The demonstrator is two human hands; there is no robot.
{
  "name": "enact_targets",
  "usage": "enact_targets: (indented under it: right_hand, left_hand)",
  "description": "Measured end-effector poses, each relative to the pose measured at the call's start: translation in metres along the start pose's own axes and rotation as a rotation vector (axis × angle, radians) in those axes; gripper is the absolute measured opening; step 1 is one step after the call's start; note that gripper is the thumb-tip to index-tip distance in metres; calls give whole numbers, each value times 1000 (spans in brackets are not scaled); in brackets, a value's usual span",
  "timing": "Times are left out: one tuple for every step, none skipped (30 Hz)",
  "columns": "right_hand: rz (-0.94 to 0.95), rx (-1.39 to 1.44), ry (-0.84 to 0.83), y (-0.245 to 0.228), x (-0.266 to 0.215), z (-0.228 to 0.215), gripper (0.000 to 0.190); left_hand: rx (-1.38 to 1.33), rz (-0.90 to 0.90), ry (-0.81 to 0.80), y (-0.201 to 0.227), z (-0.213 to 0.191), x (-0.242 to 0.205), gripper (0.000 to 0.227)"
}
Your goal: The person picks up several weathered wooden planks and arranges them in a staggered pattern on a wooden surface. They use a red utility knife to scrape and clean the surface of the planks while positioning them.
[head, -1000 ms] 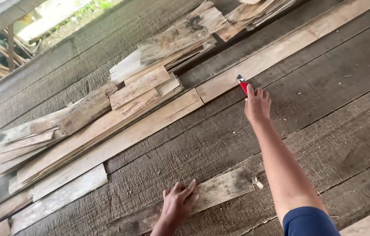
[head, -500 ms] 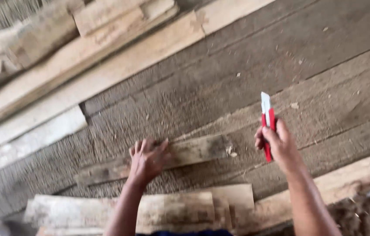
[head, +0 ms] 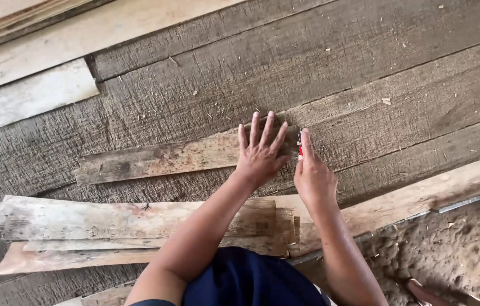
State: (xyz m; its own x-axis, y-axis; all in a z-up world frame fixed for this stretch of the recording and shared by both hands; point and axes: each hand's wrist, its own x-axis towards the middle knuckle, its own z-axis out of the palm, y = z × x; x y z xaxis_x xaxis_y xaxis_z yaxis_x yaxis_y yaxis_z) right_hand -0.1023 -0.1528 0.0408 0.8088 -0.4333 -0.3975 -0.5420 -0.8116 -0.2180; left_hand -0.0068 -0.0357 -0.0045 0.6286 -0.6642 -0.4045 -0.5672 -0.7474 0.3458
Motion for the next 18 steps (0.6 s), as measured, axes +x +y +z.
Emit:
enact_targets:
  right_hand:
    - [-1, -4, -2, -2, 4, 1, 70]
    - [17, -41, -17, -4, 8, 2, 69]
    - [35, -76, -33, -6, 12, 4, 68]
    - [35, -79, -35, -7, 13, 4, 68]
    - [26, -78, -23, -7, 13, 5, 68]
    - [17, -76, -11, -8, 14, 6, 68]
    - [13, -79, -18, -9, 14, 3, 68]
    - [-26, -86, 9, -9, 13, -1, 66]
    - [-62, -93, 31, -9, 11, -4, 65]
    - [-63, -95, 20, -10, 11, -9, 65]
    - [-60, -95, -22, -11, 11, -14, 64]
    - [-58, -95, -63, -11, 11, -20, 62]
    - [-60, -96, -67, -9, 7, -17, 62]
    - [-50, -105, -82, -7, 3, -15, 62]
    - [-37, -116, -102, -4, -3, -12, 63]
    - [-35, -120, -112, -4, -10, -12, 63]
    - [-21, -92, -117, -5, -15, -12, 63]
    - [-7, -64, -121, -6, -21, -12, 63]
  left_hand:
    - [-4, -1, 0, -1, 2, 1, 80]
    - [-11, 4, 22, -2, 4, 2, 82]
    - [-17, 9, 44, -3, 7, 3, 85]
    - [-21, 8, 43, -4, 10, 4, 85]
    - [-21, 8, 59, -4, 13, 3, 85]
    - [-22, 8, 75, -4, 16, 3, 85]
    - [-27, 2, 71, -4, 17, 4, 85]
    - [-38, 3, 94, -5, 18, 5, 85]
    - [-50, 5, 112, -4, 21, 5, 86]
    - [-56, -1, 103, -3, 19, 4, 86]
    - [-45, -7, 100, -3, 17, 3, 86]
    - [-34, -12, 97, -2, 14, 3, 86]
    - [-36, -16, 94, -2, 14, 4, 86]
    - [-43, -26, 84, -3, 13, 5, 84]
    - [-54, -34, 68, -1, 14, 4, 82]
    - [-60, -37, 59, -1, 17, 3, 82]
    - [-67, -30, 78, -2, 17, 3, 81]
    - [-74, -23, 96, -2, 18, 4, 81]
